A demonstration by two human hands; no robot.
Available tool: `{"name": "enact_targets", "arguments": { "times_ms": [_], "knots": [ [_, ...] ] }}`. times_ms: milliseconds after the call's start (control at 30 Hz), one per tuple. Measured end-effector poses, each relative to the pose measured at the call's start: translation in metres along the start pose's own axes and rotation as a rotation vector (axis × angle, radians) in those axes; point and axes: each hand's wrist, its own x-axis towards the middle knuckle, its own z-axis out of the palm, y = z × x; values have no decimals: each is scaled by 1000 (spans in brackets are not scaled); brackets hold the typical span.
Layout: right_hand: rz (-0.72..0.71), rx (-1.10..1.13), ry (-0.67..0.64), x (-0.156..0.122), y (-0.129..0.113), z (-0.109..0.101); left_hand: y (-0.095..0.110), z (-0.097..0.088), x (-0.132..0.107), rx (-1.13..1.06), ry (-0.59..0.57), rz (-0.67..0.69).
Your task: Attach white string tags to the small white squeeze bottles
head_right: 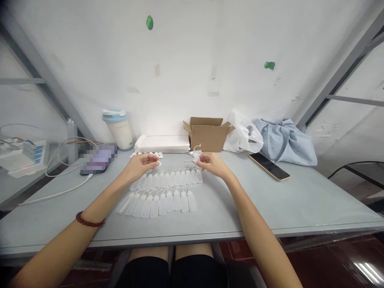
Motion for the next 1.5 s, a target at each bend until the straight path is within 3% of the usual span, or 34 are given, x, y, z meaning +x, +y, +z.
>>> {"name": "enact_targets", "arguments": {
  "times_ms": [167, 400, 933, 1167, 1400, 1500],
  "knots": [
    [-164, 64, 147, -1, -12, 21, 9, 4, -7, -45, -66, -6],
    [-250, 120, 251, -2, -16, 41, 16, 7, -11, -63, -95, 2],
    [-509, -124, 195, -2, -12, 69, 16, 12, -14, -183, -102, 44],
    [-534, -244, 211, -2, -11, 74, 21, 15, -17, -219, -38, 71],
    [-513, -439, 196, -2, -8, 78, 25, 21, -23, -158, -139, 199],
    [-515, -558, 184, -3, -10, 78, 24, 23, -24, -97, -111, 244]
  ]
}}
